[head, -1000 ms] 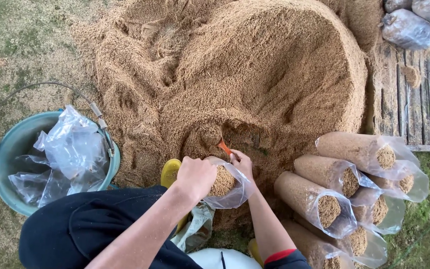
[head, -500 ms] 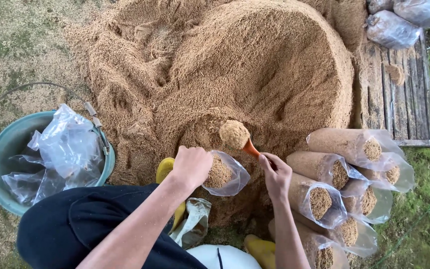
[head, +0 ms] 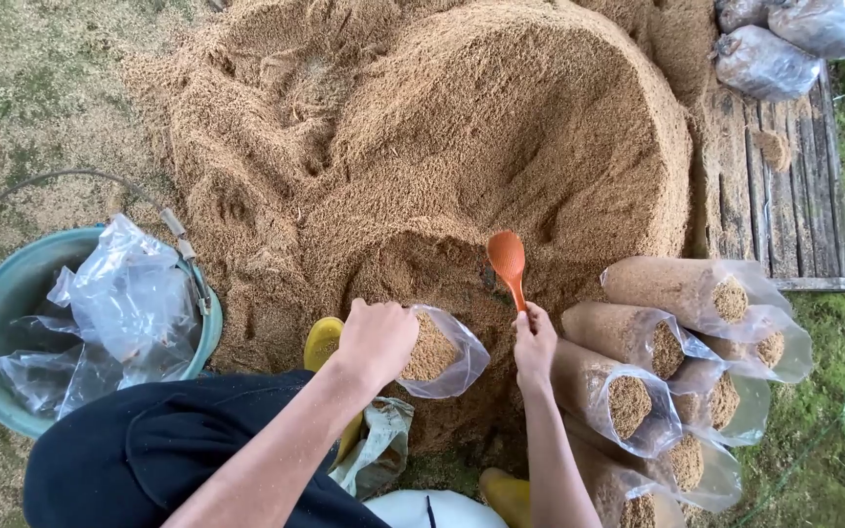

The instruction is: Scooping grain from a large pile into small plastic bags using a hand scoop.

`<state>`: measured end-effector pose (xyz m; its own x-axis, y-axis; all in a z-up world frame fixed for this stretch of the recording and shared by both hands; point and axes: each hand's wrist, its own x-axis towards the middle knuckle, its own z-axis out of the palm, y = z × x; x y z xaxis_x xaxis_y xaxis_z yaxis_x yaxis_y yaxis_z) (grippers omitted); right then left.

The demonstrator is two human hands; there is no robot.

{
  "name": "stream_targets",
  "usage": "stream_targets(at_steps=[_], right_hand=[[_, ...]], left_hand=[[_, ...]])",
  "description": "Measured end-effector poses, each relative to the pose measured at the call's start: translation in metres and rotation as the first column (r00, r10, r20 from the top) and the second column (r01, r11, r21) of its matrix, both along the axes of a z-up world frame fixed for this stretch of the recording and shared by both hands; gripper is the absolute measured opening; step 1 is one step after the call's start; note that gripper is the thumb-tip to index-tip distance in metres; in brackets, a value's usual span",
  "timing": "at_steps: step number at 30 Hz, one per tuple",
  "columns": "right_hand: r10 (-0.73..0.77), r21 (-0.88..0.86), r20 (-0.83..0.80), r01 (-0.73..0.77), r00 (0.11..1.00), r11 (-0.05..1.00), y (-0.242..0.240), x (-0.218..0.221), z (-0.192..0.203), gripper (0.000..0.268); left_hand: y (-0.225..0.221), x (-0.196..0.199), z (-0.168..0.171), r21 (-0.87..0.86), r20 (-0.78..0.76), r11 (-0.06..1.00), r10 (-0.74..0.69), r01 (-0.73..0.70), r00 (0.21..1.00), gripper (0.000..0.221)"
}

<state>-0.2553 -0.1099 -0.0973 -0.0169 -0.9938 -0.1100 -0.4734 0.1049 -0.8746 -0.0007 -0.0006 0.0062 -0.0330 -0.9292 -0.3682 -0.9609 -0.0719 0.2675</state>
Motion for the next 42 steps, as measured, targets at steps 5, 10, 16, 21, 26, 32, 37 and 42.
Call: stream_targets(at_steps=[5, 10, 16, 21, 26, 32, 37, 42], right_hand=[[-0.267, 0.128, -0.266, 0.308, 0.926, 0.943, -0.05, -0.022, -0.146, 0.02], [-0.045, 0.222, -0.201, 0.09, 0.978, 0.971, -0.041, 0.04, -0.124, 0.023], [0.056, 0.224, 0.089, -0.075, 0.994, 0.972, -0.027, 0.056, -0.068, 0.023], [0.062, 0.144, 0.137, -0.082, 0.989, 0.986, -0.018, 0.049, 0.018, 0.022], [0.103, 0.072, 0.134, -0.113, 0.986, 0.991, 0.002, 0.036, 0.104, 0.021], [0.31, -0.062, -0.036, -0.312, 0.95, 0.948, 0.029, -0.009, 0.123, 0.017], [0.357, -0.223, -0.142, -0.381, 0.923, 0.897, 0.033, -0.016, 0.103, 0.018], [0.064, -0.046, 0.151, -0.058, 0.986, 0.997, 0.016, 0.011, 0.068, 0.019]], left_hand=[[0.003, -0.003, 0.015, 0.013, 0.003, 1.0, 0.002, -0.002, 1.0, 0.019], [-0.001, 0.001, 0.022, -0.004, -0.011, 1.0, 0.004, -0.004, 1.0, 0.018], [-0.003, -0.004, 0.016, -0.031, 0.031, 1.0, -0.002, 0.003, 1.0, 0.016], [-0.003, -0.001, 0.016, -0.055, 0.023, 0.998, -0.004, 0.005, 1.0, 0.015], [-0.008, 0.004, 0.014, 0.047, 0.02, 0.999, 0.006, -0.007, 1.0, 0.02], [-0.008, 0.007, 0.012, 0.01, -0.044, 0.998, 0.056, -0.055, 0.997, 0.019], [-0.01, 0.006, 0.01, 0.099, 0.02, 0.995, 0.02, -0.022, 1.0, 0.008], [-0.005, 0.003, 0.006, 0.044, -0.007, 0.999, 0.028, -0.028, 1.0, 0.013]])
